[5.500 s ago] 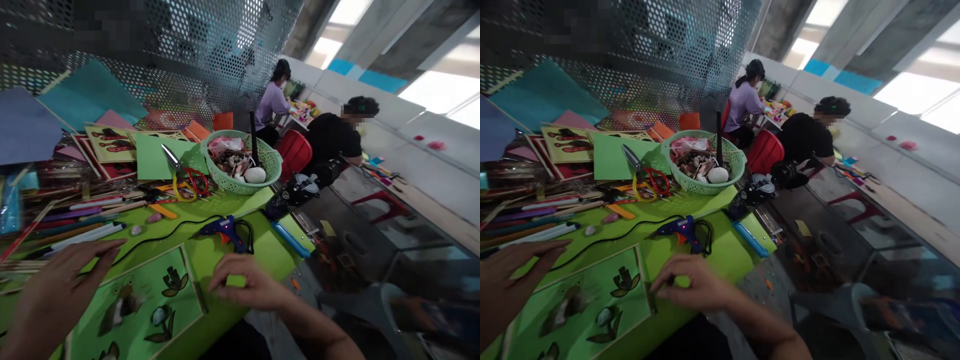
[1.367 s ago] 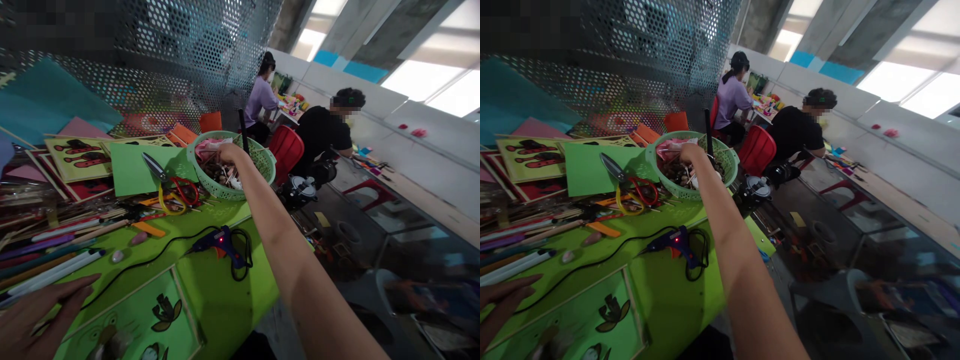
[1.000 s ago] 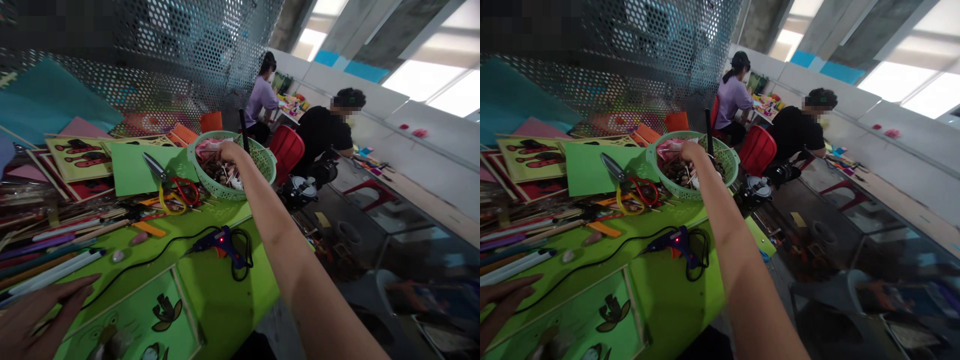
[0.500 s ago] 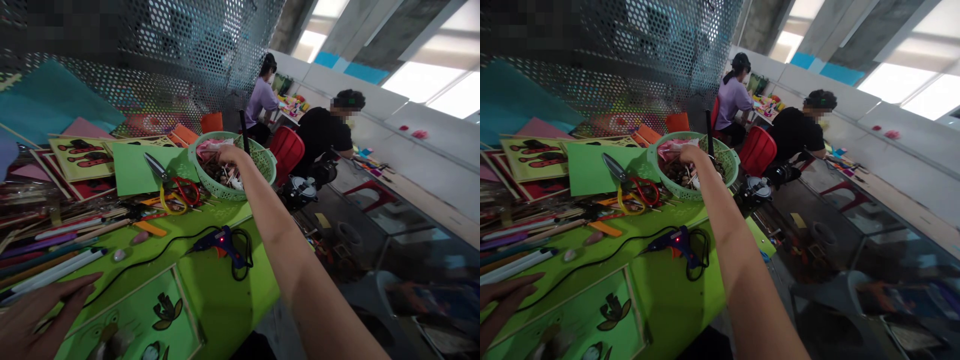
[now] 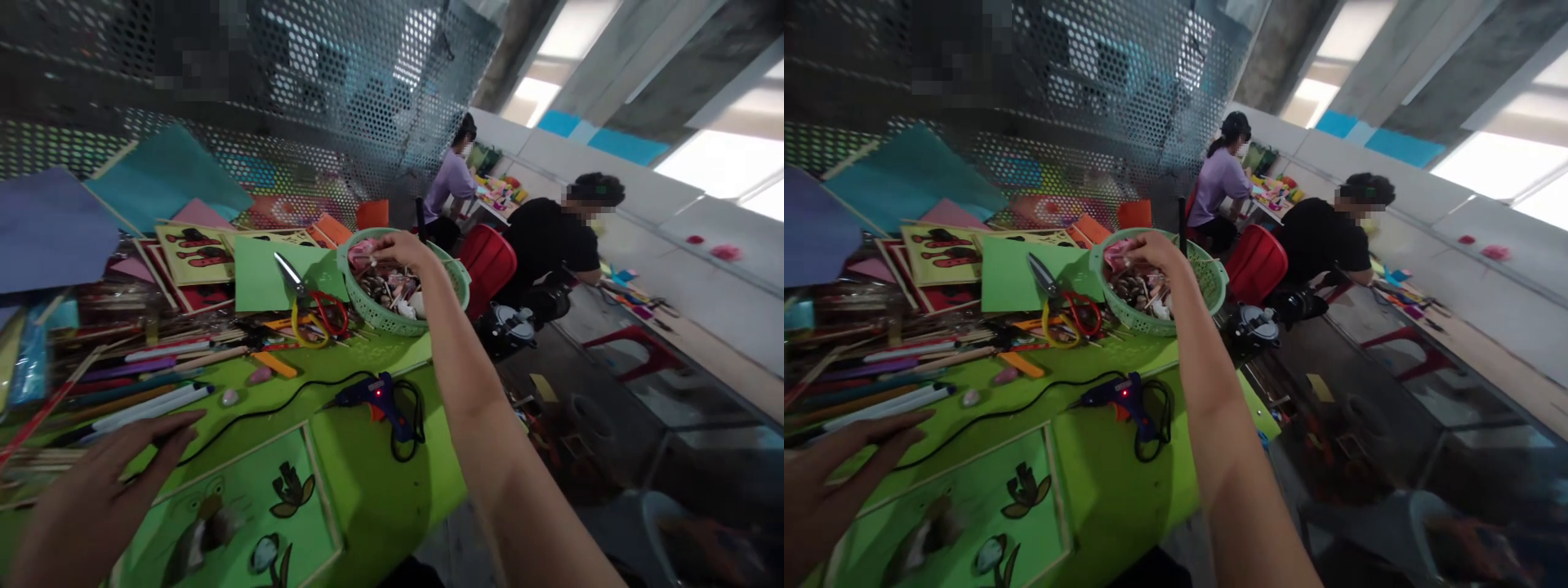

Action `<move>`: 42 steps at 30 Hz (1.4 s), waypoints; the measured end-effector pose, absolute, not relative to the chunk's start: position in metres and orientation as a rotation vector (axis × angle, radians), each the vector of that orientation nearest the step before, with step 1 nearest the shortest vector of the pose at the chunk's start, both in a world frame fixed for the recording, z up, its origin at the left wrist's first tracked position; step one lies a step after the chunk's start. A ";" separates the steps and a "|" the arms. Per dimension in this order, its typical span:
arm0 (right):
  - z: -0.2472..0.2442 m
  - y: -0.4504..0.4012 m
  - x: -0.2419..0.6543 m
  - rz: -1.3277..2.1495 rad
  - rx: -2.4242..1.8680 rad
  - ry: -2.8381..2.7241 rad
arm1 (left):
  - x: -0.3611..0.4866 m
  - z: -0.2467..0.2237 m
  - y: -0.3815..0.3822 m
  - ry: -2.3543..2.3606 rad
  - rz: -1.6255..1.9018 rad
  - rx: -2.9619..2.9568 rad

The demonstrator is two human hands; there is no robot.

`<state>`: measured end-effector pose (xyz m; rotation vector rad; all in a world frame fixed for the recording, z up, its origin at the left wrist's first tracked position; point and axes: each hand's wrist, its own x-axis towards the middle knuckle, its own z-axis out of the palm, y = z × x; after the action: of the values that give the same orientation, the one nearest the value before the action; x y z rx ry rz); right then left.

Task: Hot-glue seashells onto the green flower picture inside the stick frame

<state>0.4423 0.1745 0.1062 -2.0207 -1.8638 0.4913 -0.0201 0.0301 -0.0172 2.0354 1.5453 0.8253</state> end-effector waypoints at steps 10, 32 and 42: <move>0.132 0.125 0.279 1.071 -1.279 -2.114 | 0.000 0.023 0.005 1.197 0.999 1.428; 0.102 0.068 0.168 1.100 -1.093 -2.238 | 0.000 0.014 0.012 0.832 1.325 0.692; 0.087 0.043 0.168 0.175 -1.015 -2.520 | 0.001 0.011 0.012 0.721 1.319 0.650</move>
<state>0.1678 0.0435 0.0869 -1.0155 -2.5200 0.1752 0.0013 0.0119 0.0107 0.6505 0.7206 1.3187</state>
